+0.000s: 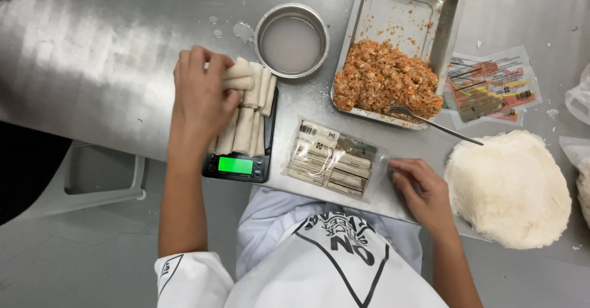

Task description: The person prepares spring rolls by placing filling on wrappers and rolling them, then packs the finished rolls into plastic bags.

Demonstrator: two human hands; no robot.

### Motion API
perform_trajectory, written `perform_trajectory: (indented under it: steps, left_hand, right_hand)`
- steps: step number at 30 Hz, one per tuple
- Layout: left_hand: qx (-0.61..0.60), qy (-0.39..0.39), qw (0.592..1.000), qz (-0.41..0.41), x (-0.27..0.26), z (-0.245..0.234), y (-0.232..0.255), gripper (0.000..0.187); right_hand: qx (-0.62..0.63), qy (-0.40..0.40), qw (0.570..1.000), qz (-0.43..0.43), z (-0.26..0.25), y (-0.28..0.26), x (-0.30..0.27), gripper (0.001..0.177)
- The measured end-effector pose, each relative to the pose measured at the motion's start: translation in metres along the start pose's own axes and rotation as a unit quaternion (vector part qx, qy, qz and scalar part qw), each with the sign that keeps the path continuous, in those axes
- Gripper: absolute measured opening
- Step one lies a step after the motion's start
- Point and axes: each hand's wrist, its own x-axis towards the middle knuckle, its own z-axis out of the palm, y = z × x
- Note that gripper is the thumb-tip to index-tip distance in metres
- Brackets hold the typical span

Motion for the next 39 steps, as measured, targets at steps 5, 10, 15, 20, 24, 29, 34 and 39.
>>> perform_trajectory:
  steps: [5, 10, 15, 20, 24, 29, 34, 39]
  left_hand:
    - [-0.054, 0.108, 0.988, 0.095, -0.036, 0.002, 0.023, 0.045]
    - [-0.196, -0.011, 0.96, 0.2, -0.076, 0.016, 0.131, 0.041]
    - [-0.57, -0.199, 0.797, -0.024, -0.092, 0.021, 0.166, 0.03]
    - [-0.632, -0.21, 0.741, -0.083, -0.1, 0.055, 0.177, 0.021]
    - [-0.372, 0.085, 0.924, 0.014, -0.083, 0.084, 0.182, 0.023]
    - [-0.265, 0.09, 0.96, 0.025, -0.076, 0.091, 0.198, 0.035]
    - [-0.267, 0.083, 0.96, 0.02, -0.073, 0.087, 0.196, 0.039]
    - [-0.252, 0.061, 0.966, 0.016, -0.076, 0.092, 0.196, 0.031]
  right_hand:
    - [-0.006, 0.132, 0.987, -0.097, 0.019, -0.021, -0.011, 0.031]
    - [-0.017, 0.016, 0.965, -0.26, 0.04, -0.076, -0.002, 0.068]
    - [-0.018, -0.091, 0.976, -0.197, 0.025, -0.079, -0.012, 0.031]
    - [-0.052, -0.06, 0.99, -0.117, 0.009, -0.03, -0.04, 0.037]
    - [-0.088, 0.181, 0.979, -0.028, 0.011, 0.032, -0.042, 0.042]
    - [-0.1, 0.179, 0.975, -0.084, 0.048, 0.018, -0.015, 0.04]
    - [-0.095, 0.073, 0.986, -0.119, 0.02, 0.003, -0.002, 0.033]
    - [-0.114, 0.112, 0.981, -0.113, 0.044, 0.0, -0.003, 0.034]
